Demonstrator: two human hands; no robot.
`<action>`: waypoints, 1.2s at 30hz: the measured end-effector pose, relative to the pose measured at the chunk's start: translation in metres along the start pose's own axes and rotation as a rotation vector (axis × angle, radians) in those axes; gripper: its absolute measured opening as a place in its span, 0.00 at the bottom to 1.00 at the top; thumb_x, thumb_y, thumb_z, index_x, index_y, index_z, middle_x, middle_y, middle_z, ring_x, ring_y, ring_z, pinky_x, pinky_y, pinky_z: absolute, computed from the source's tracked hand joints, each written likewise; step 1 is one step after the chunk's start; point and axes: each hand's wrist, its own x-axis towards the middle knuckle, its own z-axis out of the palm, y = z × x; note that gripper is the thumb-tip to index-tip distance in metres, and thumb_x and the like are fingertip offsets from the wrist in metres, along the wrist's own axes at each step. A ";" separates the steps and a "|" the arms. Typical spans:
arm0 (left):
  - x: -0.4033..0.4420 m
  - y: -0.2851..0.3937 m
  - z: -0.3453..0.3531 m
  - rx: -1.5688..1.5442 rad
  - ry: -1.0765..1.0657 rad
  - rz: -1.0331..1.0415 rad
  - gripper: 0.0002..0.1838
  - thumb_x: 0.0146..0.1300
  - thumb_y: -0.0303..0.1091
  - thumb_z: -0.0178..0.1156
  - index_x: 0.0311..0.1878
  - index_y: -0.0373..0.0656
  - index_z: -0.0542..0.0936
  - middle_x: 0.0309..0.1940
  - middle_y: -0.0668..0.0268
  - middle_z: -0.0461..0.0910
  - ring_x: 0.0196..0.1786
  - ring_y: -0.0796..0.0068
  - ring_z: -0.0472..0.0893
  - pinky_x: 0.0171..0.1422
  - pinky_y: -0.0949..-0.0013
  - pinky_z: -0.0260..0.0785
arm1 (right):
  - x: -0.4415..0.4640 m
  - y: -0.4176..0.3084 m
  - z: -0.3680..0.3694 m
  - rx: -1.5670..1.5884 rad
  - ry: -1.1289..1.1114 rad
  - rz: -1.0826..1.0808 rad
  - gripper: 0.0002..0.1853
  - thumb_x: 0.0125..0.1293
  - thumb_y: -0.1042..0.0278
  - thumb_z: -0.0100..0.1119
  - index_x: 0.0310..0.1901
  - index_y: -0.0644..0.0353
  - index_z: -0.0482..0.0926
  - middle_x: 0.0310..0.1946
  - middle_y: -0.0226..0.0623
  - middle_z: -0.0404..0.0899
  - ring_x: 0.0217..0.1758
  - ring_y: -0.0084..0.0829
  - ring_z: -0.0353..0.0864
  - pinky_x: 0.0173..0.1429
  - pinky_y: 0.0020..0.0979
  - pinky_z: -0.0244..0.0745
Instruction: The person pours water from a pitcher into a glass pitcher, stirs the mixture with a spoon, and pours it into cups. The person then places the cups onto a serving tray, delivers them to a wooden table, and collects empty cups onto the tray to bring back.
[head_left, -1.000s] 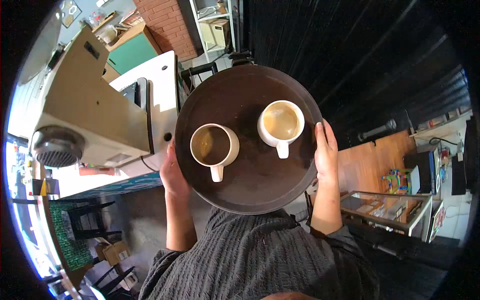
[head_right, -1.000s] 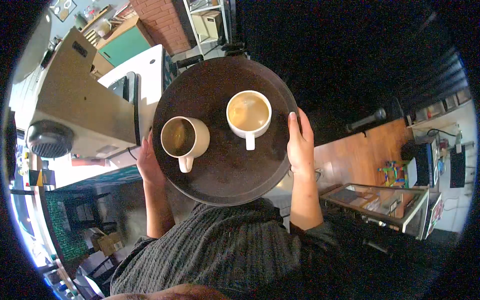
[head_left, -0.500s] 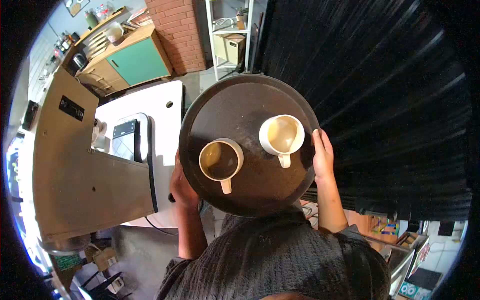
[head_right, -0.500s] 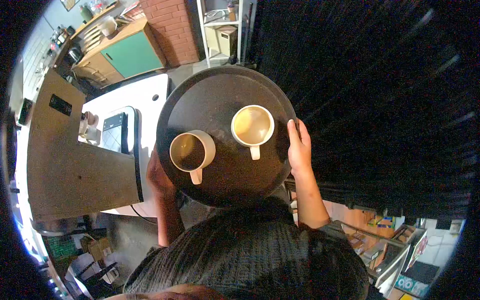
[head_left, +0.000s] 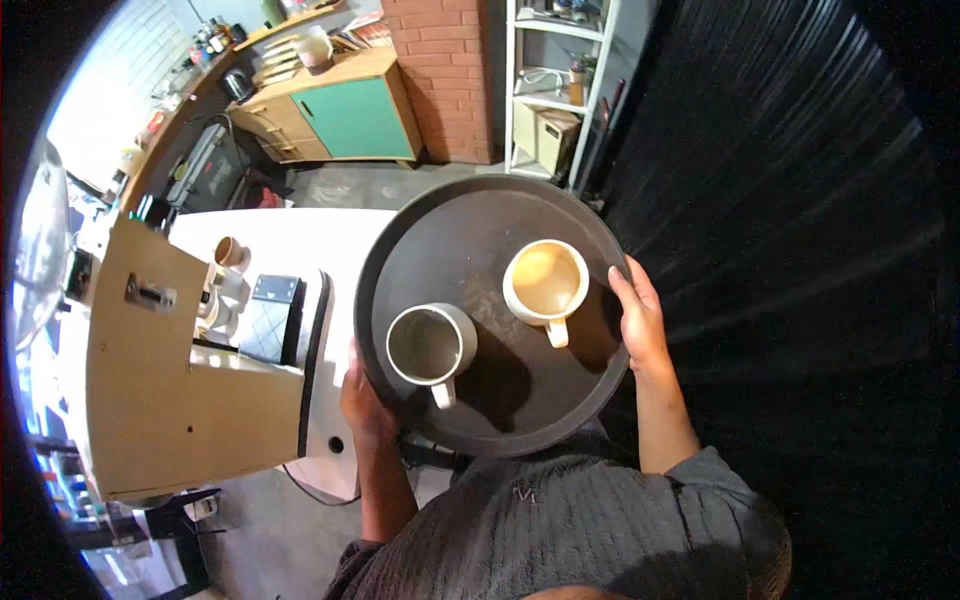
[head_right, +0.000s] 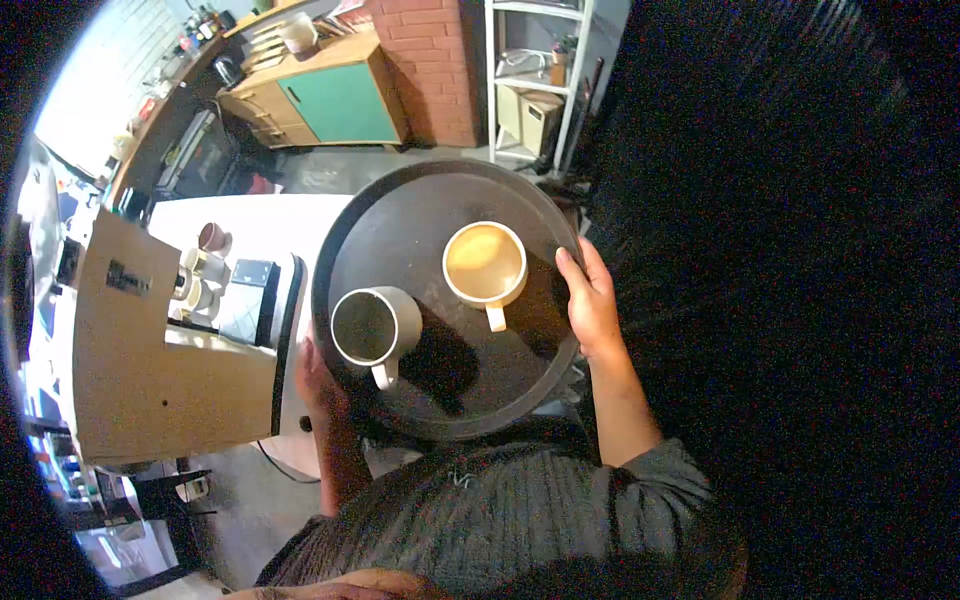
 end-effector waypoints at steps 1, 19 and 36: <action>0.009 -0.006 0.005 0.004 -0.027 0.022 0.27 0.72 0.41 0.39 0.69 0.37 0.60 0.64 0.55 0.68 0.65 0.61 0.70 0.70 0.57 0.60 | 0.019 -0.003 -0.003 0.012 -0.014 -0.002 0.18 0.72 0.66 0.53 0.60 0.64 0.73 0.56 0.32 0.77 0.59 0.24 0.72 0.65 0.27 0.63; 0.171 -0.073 0.125 0.013 0.011 0.012 0.31 0.70 0.49 0.42 0.67 0.34 0.63 0.61 0.52 0.71 0.64 0.58 0.72 0.68 0.57 0.63 | 0.229 -0.040 -0.052 -0.031 -0.053 0.018 0.17 0.71 0.65 0.55 0.57 0.66 0.74 0.50 0.34 0.79 0.54 0.24 0.75 0.61 0.27 0.67; 0.445 -0.101 0.199 0.014 -0.071 -0.031 0.37 0.65 0.48 0.49 0.70 0.32 0.59 0.65 0.53 0.68 0.67 0.62 0.70 0.72 0.63 0.58 | 0.450 -0.059 -0.037 -0.121 0.033 -0.065 0.20 0.71 0.66 0.53 0.61 0.65 0.71 0.55 0.35 0.76 0.57 0.25 0.72 0.64 0.28 0.64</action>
